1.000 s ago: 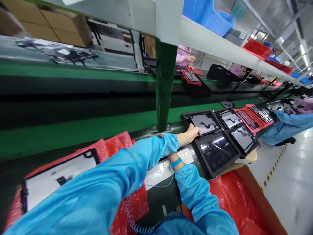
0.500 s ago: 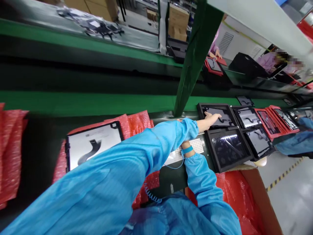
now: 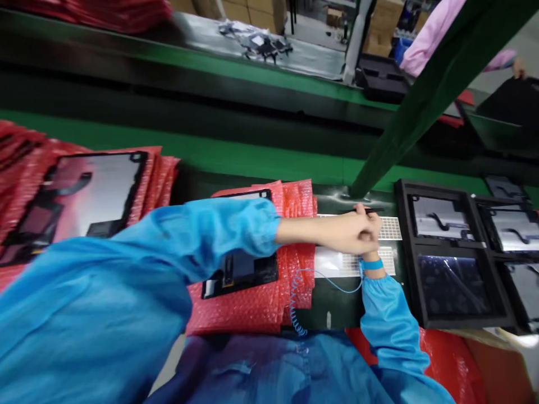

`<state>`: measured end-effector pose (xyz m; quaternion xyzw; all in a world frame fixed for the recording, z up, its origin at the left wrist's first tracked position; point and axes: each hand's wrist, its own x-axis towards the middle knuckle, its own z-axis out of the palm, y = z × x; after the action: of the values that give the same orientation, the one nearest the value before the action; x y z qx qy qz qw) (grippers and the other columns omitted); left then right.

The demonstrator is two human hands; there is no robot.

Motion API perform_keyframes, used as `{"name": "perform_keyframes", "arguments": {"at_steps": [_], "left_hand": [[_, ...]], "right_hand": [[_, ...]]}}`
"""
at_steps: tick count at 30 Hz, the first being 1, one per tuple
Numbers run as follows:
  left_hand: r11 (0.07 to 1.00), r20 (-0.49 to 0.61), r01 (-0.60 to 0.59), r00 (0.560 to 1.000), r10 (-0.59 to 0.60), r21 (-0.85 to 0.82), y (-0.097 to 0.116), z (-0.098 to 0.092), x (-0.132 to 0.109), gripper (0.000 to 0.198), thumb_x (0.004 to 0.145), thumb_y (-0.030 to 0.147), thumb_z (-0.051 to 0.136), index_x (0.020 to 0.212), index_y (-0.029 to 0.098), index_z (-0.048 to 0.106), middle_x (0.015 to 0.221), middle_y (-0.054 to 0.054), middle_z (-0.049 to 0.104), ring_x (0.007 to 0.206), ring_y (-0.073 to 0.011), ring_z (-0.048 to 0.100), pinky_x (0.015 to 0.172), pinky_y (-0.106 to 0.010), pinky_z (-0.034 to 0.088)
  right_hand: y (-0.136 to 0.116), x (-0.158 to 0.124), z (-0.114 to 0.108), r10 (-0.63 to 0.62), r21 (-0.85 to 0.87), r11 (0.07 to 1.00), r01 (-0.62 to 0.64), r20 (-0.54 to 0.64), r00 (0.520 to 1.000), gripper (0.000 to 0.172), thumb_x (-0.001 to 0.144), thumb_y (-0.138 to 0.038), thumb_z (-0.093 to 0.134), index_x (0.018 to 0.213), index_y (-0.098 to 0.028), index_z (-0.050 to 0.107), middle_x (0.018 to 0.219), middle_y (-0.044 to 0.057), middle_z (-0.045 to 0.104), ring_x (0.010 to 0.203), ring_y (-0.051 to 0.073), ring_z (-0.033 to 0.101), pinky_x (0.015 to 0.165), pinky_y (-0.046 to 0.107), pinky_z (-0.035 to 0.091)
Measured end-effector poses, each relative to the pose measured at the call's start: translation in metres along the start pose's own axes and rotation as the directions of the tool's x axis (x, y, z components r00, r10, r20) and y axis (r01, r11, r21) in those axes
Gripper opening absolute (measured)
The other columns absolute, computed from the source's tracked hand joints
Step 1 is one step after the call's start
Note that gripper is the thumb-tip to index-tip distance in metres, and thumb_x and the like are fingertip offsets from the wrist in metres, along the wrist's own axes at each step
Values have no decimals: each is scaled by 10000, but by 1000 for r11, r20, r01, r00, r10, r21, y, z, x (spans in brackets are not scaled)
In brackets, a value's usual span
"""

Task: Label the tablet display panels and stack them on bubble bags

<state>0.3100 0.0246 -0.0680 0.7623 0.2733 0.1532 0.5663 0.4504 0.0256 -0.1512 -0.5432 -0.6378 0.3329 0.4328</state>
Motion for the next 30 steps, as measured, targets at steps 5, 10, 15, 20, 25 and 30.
{"name": "perform_keyframes", "arguments": {"at_steps": [5,10,15,20,25,30], "left_hand": [[532,10,-56,996,88,845,-43,-1,-109,405,1054,424,590,1190,81,756,1218,-203,758,1141,-320,716,1021,-455,557],[424,-90,28,988,126,905,-78,22,-130,712,1024,603,597,1480,56,612,1595,-232,566,1470,-410,527,1220,-553,416],[435,-144,86,984,102,897,-77,26,-129,640,1045,575,556,1394,49,663,1565,-220,598,1411,-390,560,1158,-512,444],[405,-210,139,968,137,904,-70,25,-133,464,1056,511,529,1090,105,750,1548,-180,629,1276,-369,613,1026,-484,475],[402,-256,189,959,120,896,-65,25,-135,596,1034,592,546,1226,62,738,1373,-211,723,1179,-360,634,968,-454,450],[422,-266,223,963,45,879,-59,25,-136,733,1049,637,505,1432,38,681,1515,-188,657,1227,-351,593,1000,-454,421]], "right_hand": [[9,11,4,246,247,932,-264,102,964,575,882,-715,757,1008,-155,730,761,74,789,583,190,753,554,309,650],[-1,15,25,264,311,887,-340,263,928,533,838,-683,819,1012,-187,733,811,75,819,669,202,803,594,305,669],[4,6,34,295,270,896,-353,234,927,484,867,-661,808,975,-199,714,741,47,795,623,198,790,578,308,673],[2,-1,28,308,241,907,-345,179,934,487,878,-684,789,954,-211,703,684,27,773,590,209,783,564,330,687],[-3,-4,21,318,169,926,-337,133,939,418,931,-607,777,989,-197,720,714,36,789,610,214,794,555,322,685],[-5,-14,17,260,128,953,-274,120,958,252,991,-474,764,1017,-224,754,736,17,790,647,205,802,586,313,691]]}}
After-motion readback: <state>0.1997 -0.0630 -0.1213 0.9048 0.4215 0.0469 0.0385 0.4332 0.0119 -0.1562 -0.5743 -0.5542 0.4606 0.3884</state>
